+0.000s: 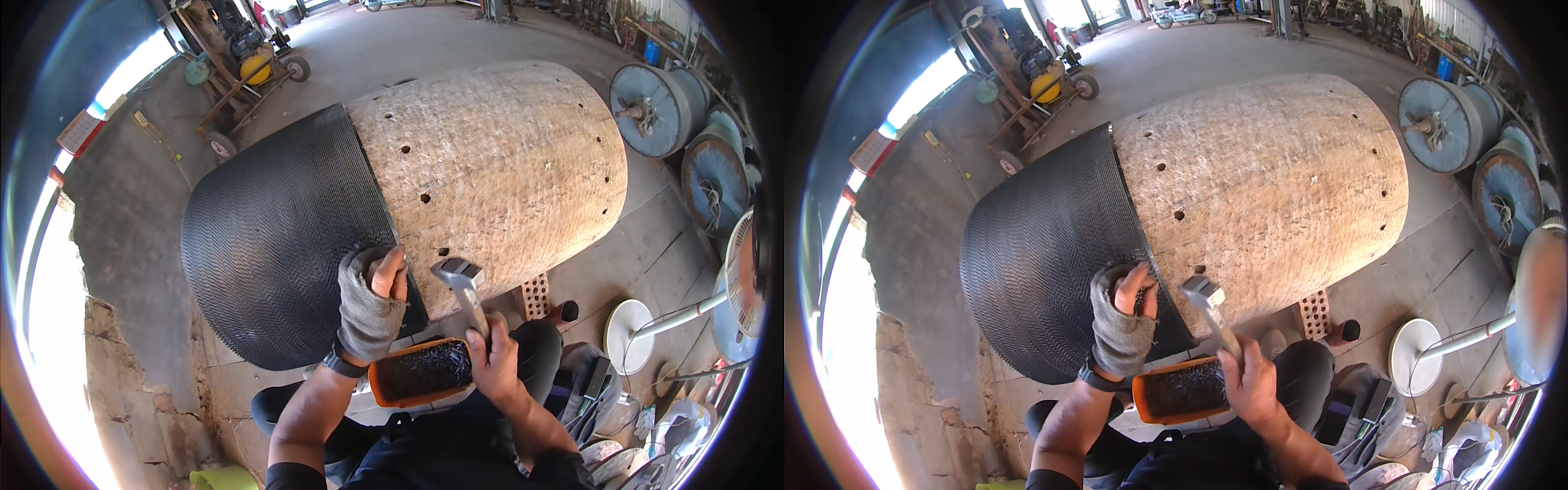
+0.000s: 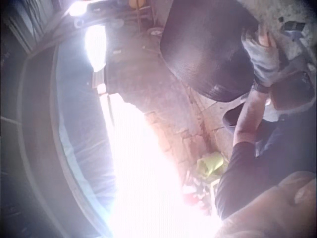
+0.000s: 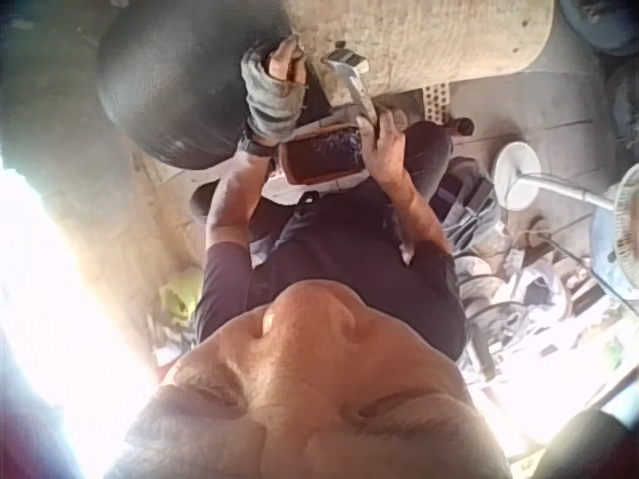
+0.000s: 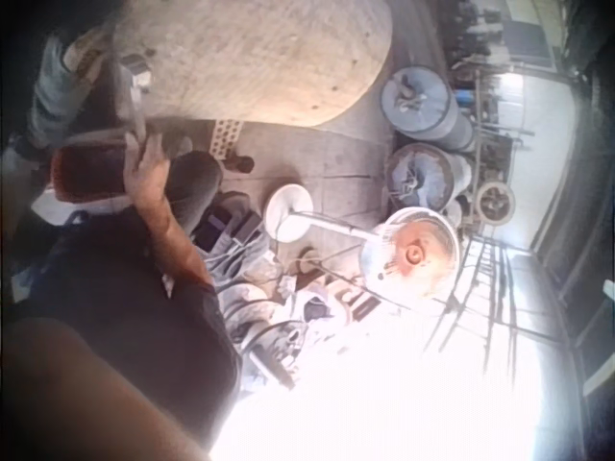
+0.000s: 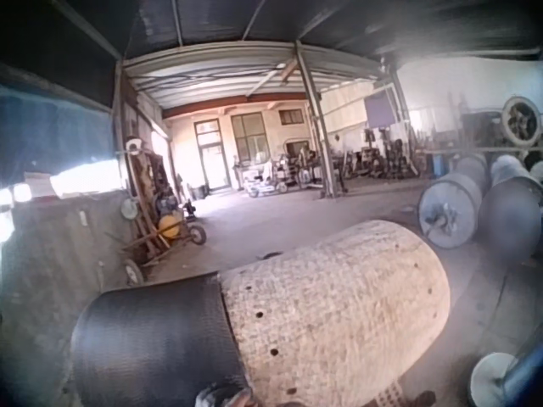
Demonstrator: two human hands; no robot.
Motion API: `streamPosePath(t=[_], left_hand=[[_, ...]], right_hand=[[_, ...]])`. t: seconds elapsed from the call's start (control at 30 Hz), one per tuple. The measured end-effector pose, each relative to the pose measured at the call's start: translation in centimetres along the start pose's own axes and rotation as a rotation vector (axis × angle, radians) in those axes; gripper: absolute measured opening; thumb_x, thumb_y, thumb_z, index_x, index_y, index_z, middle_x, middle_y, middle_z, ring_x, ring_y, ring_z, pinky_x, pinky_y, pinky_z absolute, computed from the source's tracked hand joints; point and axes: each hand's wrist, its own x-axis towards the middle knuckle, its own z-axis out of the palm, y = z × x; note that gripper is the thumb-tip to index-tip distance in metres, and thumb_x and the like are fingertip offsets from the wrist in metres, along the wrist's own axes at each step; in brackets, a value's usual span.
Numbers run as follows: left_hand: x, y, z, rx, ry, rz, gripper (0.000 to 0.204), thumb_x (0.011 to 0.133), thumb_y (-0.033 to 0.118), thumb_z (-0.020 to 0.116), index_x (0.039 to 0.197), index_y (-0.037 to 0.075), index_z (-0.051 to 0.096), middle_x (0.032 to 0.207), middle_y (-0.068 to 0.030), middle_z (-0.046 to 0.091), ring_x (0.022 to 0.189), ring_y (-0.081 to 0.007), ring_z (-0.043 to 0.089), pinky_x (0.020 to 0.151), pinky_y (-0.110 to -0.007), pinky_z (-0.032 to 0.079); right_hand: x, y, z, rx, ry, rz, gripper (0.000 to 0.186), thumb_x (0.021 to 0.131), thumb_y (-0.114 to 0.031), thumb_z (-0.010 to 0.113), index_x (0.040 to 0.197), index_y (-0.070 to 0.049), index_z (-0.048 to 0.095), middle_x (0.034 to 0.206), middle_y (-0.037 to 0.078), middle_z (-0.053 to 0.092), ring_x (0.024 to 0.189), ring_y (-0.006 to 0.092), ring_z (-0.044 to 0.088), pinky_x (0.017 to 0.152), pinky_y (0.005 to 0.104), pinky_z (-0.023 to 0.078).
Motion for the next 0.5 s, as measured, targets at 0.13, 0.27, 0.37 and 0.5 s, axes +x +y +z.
streamPosePath(t=[0.13,0.27,0.37,0.5], left_hand=[[-1.0,-0.6,1.9,-0.012,0.006,-0.093,0.055,0.078,-0.010,0.068,0.130,0.007,0.058,0.096,-0.0059,0.068,0.095,-0.0281,0.061,0.092,-0.043,0.046],[-1.1,-1.0,2.1,-0.035,0.013,-0.105,0.063,0.078,-0.008,0.067,0.137,0.010,0.054,0.093,-0.0060,0.064,0.085,-0.0279,0.061,0.085,-0.044,0.047],[-0.6,-0.7,1.8,-0.041,-0.023,-0.156,0.064,0.078,-0.007,0.066,0.138,0.010,0.054,0.093,-0.0058,0.064,0.085,-0.0277,0.060,0.086,-0.044,0.047],[-0.1,-0.2,2.0,0.058,-0.028,-0.188,0.065,0.079,-0.006,0.065,0.141,0.010,0.052,0.092,-0.0053,0.063,0.082,-0.0246,0.060,0.082,-0.044,0.048]], right_hand=[[-0.3,1.1,0.7,0.015,0.001,-0.066,0.023,0.098,-0.014,0.065,0.114,0.000,0.057,0.079,0.021,0.066,0.069,0.0411,0.067,0.061,0.0428,0.053],[0.1,1.8,1.4,0.000,0.018,-0.105,0.022,0.097,-0.012,0.065,0.112,0.001,0.057,0.081,0.021,0.065,0.070,0.0427,0.066,0.061,0.0438,0.053],[1.0,1.6,1.7,-0.090,0.049,-0.159,0.022,0.096,-0.010,0.065,0.112,0.002,0.056,0.083,0.022,0.065,0.071,0.0442,0.065,0.063,0.0460,0.053],[2.0,1.0,2.0,-0.101,0.018,-0.168,0.024,0.095,-0.009,0.064,0.114,0.002,0.055,0.084,0.023,0.065,0.073,0.0453,0.065,0.064,0.0480,0.053]])
